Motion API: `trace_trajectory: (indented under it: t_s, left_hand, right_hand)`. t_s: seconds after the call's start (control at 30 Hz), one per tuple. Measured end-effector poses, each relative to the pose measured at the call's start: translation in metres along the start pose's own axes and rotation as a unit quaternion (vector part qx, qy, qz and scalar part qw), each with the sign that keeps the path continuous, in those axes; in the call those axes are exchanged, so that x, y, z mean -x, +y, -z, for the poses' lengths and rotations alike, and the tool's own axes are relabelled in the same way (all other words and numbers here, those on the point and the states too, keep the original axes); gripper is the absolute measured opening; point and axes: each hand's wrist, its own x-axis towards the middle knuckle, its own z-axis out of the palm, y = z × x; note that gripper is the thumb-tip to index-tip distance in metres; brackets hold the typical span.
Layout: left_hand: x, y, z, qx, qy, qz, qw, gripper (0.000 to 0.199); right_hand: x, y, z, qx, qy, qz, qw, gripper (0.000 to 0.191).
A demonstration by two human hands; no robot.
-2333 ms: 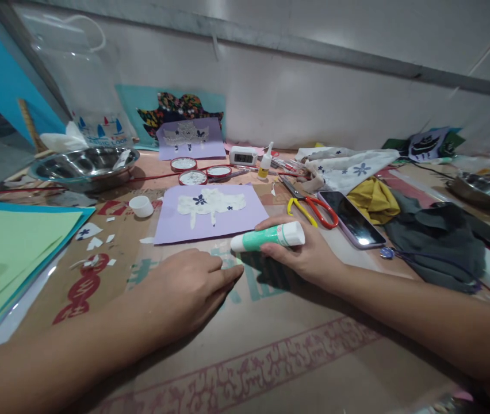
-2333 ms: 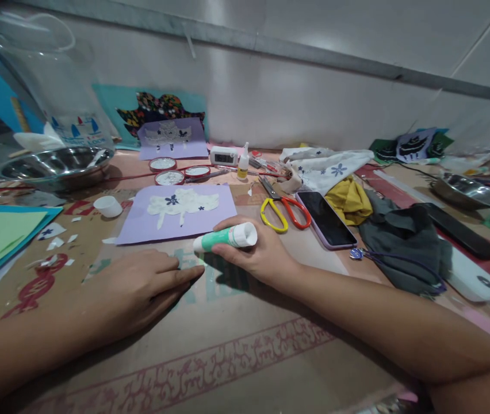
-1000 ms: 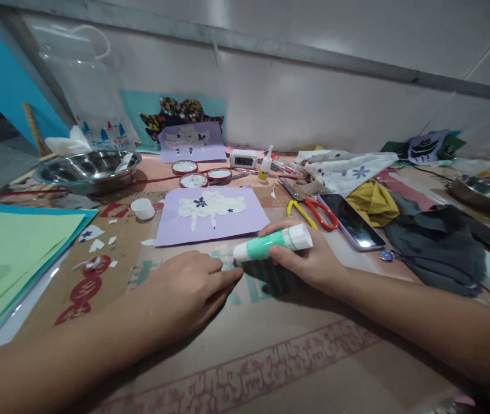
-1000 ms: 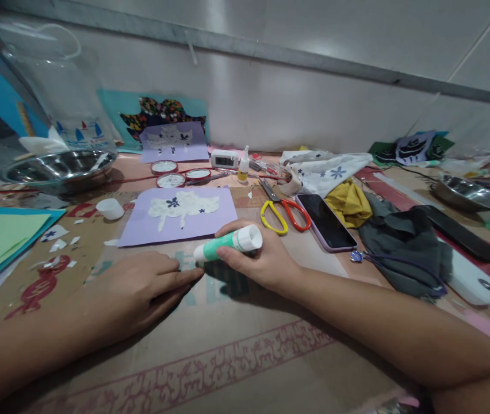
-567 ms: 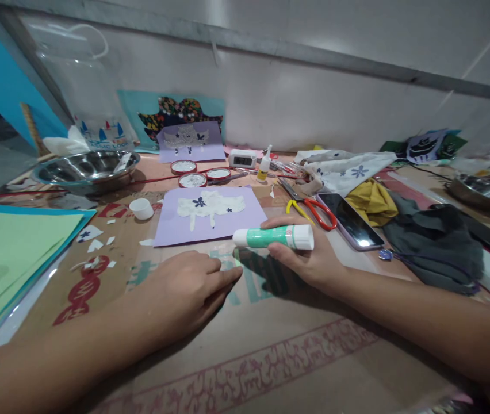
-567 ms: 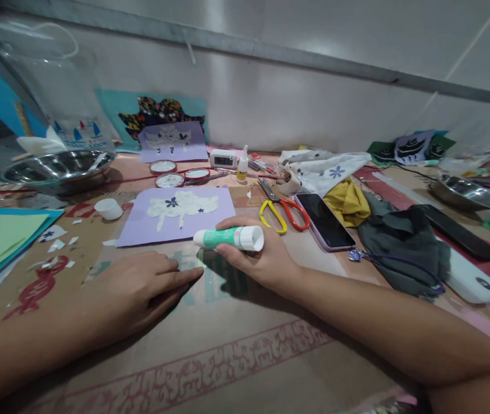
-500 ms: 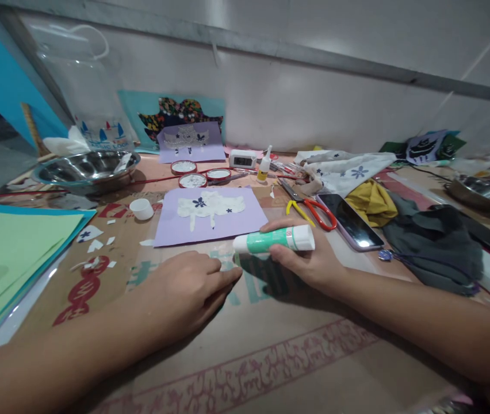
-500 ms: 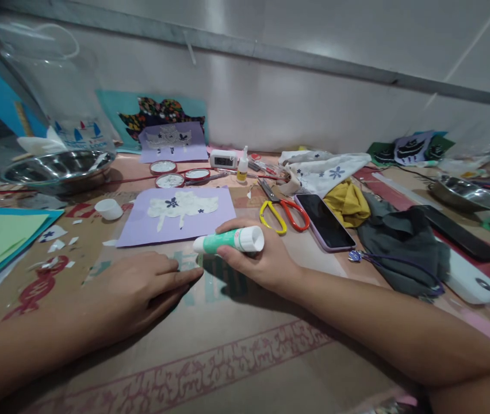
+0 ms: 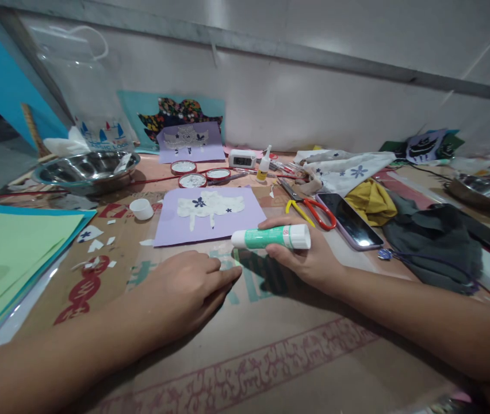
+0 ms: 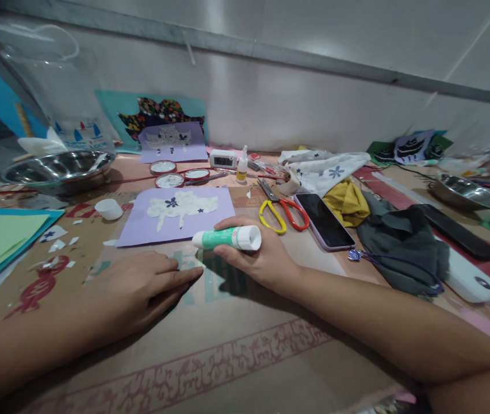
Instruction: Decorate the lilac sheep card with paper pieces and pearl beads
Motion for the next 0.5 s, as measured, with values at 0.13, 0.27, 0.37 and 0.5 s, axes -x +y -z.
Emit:
trace_trajectory:
  t_s: [0.13,0.27,0.37,0.5]
  left_hand:
    - [0.0006,-0.0005,-0.0007,0.006,0.003,0.000,1.000,0.032]
    - [0.0025,-0.0008,-0.0025,0.007,0.007,0.000,1.000,0.033]
    - [0.0023,-0.0005,-0.0027,0.007,0.006,-0.004,1.000,0.033]
    - [-0.0001,-0.0001,-0.0011,0.006,0.008,-0.004,1.000,0.034]
  right_hand:
    - [0.0008,-0.0012,0.0005,-0.009,-0.035,-0.015,0.999,0.023]
    - [-0.0002,-0.0033,-0.0003,-0.008,-0.057,-0.031,0.998,0.023]
    - [-0.0009,-0.0046,0.0001,-0.006,-0.082,-0.045,0.996,0.023]
    - [-0.0016,-0.0038,-0.0015,-0.004,-0.096,-0.037,0.995,0.025]
